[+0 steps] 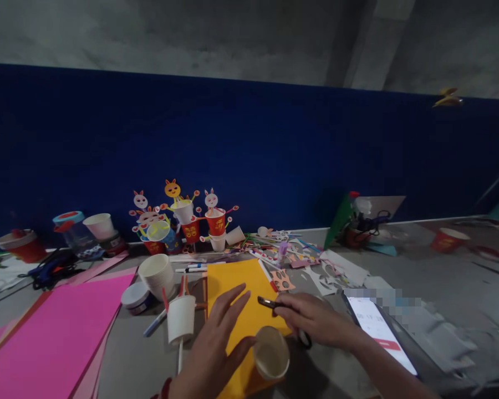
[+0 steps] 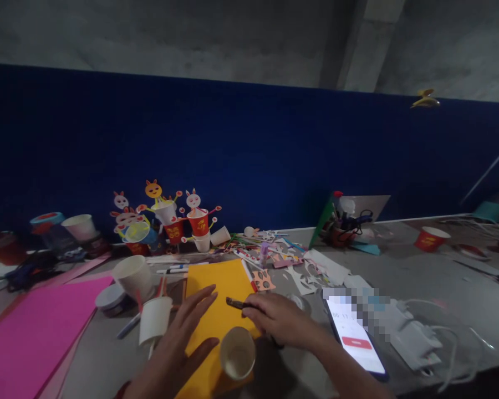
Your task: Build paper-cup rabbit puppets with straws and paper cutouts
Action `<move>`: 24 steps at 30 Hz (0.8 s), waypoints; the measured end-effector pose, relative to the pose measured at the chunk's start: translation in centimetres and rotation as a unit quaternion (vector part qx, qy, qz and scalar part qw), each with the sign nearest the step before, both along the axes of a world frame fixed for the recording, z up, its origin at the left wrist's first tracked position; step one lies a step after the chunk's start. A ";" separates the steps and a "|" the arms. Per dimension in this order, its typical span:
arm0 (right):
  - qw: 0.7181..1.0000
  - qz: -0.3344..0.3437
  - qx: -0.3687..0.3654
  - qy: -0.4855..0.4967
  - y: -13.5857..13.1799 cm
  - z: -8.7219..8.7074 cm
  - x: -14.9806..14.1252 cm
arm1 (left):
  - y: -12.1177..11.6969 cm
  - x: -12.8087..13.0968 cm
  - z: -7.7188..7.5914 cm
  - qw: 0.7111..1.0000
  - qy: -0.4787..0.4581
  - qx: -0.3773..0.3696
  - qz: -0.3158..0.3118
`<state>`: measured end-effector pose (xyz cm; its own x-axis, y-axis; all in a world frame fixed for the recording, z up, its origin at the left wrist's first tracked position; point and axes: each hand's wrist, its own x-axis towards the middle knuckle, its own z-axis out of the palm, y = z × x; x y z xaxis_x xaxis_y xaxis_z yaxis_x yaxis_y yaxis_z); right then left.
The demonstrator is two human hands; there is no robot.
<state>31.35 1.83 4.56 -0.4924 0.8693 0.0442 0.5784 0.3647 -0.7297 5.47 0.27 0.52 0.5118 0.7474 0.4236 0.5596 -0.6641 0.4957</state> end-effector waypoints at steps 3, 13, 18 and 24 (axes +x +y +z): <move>0.998 0.059 0.004 -0.022 0.0 1.2 -1.1 | 1.1 1.2 3.1 0.980 0.166 0.104 -0.036; 0.953 0.057 0.157 -0.253 -0.1 3.3 0.1 | 3.6 4.2 6.8 0.941 0.284 0.165 -0.085; 0.936 0.005 0.180 -0.302 -0.1 1.2 1.7 | 3.9 5.7 6.3 0.936 0.301 0.161 -0.088; 0.913 -0.149 0.162 -0.343 -0.4 -0.5 9.6 | 8.1 0.1 7.2 0.951 0.278 0.098 0.088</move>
